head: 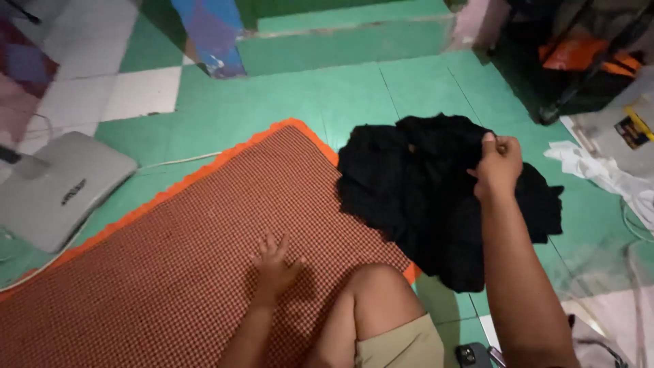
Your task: The person sits on the floor and folds a black shirt by hand. They smooth the fabric, fold the sleeves inward, and fold the shirt into a compact rectangle on a checkered mat.
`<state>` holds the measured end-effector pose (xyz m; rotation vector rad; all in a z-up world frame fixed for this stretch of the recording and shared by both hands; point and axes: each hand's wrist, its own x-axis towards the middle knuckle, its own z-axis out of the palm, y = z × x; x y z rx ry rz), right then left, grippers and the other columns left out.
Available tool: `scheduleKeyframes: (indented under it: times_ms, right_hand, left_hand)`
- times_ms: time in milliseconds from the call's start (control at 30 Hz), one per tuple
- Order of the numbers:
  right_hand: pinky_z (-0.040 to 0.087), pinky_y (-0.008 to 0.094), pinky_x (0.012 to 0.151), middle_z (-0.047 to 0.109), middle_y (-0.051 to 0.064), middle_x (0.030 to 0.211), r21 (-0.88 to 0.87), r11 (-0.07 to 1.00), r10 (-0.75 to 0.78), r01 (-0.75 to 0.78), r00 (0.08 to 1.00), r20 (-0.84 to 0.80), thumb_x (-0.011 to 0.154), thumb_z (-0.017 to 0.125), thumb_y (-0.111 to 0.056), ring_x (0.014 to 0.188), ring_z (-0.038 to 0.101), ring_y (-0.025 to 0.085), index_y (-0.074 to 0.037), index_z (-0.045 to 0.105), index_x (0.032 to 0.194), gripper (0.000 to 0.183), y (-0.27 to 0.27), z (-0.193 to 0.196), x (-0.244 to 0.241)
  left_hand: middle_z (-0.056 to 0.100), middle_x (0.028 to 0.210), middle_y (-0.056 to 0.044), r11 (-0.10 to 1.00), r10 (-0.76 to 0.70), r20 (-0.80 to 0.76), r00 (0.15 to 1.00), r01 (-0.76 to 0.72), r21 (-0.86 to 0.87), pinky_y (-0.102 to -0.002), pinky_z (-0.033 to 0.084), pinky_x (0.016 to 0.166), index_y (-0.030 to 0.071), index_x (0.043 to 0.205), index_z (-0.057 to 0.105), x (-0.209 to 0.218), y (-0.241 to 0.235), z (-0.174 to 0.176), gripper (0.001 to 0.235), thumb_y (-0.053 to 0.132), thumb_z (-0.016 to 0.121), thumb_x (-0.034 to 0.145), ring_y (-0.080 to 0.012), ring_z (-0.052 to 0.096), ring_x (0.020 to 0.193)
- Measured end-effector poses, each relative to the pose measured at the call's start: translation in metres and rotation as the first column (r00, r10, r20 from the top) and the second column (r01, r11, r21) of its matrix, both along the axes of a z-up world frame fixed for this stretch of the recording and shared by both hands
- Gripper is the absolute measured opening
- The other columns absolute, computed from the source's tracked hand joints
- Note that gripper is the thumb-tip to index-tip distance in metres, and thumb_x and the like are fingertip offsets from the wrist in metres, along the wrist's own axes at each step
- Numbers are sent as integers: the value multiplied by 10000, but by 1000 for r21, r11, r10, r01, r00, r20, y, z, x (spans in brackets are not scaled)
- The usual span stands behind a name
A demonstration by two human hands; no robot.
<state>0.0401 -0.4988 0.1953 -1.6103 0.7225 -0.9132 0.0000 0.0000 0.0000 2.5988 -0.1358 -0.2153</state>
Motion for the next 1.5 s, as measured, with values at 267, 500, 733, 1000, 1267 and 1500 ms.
scheduleKeyframes:
  times_ms: [267,500,733,1000,1267,1500]
  right_hand:
    - [554,385,922,626,-2,1002,259,788,331,-559,738,588,1079,557,-321,986,655,164,-230,515,1037,109,137,94,-23]
    - [447,359,905,592,112,987,113,11,475,-994,105,874,923,692,-271,961,573,259,-112,479,905,266,329,103,-130]
    - [342,653,1219,544,226,1391,-341,-852,148,-397,-808,571,995,653,-88,1422,467,424,-71,573,1210,230,436,29,-210]
    - [448,765,929,592,127,1461,544,-657,724,-523,-234,649,883,681,-473,1292,554,506,-177,526,1455,662,434,-90,-183]
    - [494,561,828,743,92,1096,783,-287,742,-552,388,546,821,737,-177,1007,683,322,-156,711,1043,224,405,-80,-136]
    - [607,504,814,769,22,1062,678,74,679,-732,535,503,1003,669,-302,947,746,229,-284,693,1071,74,338,-35,-103]
  left_hand:
    - [503,1441,-4,972,-158,119,980,175,-157,-648,150,1178,331,1261,684,-52,-16,120,414,457,736,870,-260,413,1379]
    - [622,1295,-341,900,212,261,942,-84,-427,-620,491,1053,105,1545,367,-104,14,228,920,389,788,777,-499,594,1214]
    - [591,1346,-321,809,318,135,938,-195,-554,-595,469,1073,92,1546,377,-160,88,227,866,377,755,820,-464,565,1249]
    - [549,1414,-294,643,335,-29,942,-251,-724,-562,440,1101,75,1549,391,-202,140,201,796,360,711,878,-417,528,1296]
    - [508,1482,-268,477,195,-123,973,-204,-855,-528,411,1129,59,1551,405,-193,157,189,727,344,667,935,-371,490,1343]
    - [471,1541,-245,318,42,-185,982,-189,-929,-499,386,1153,44,1553,417,-181,168,173,669,329,629,986,-331,457,1384]
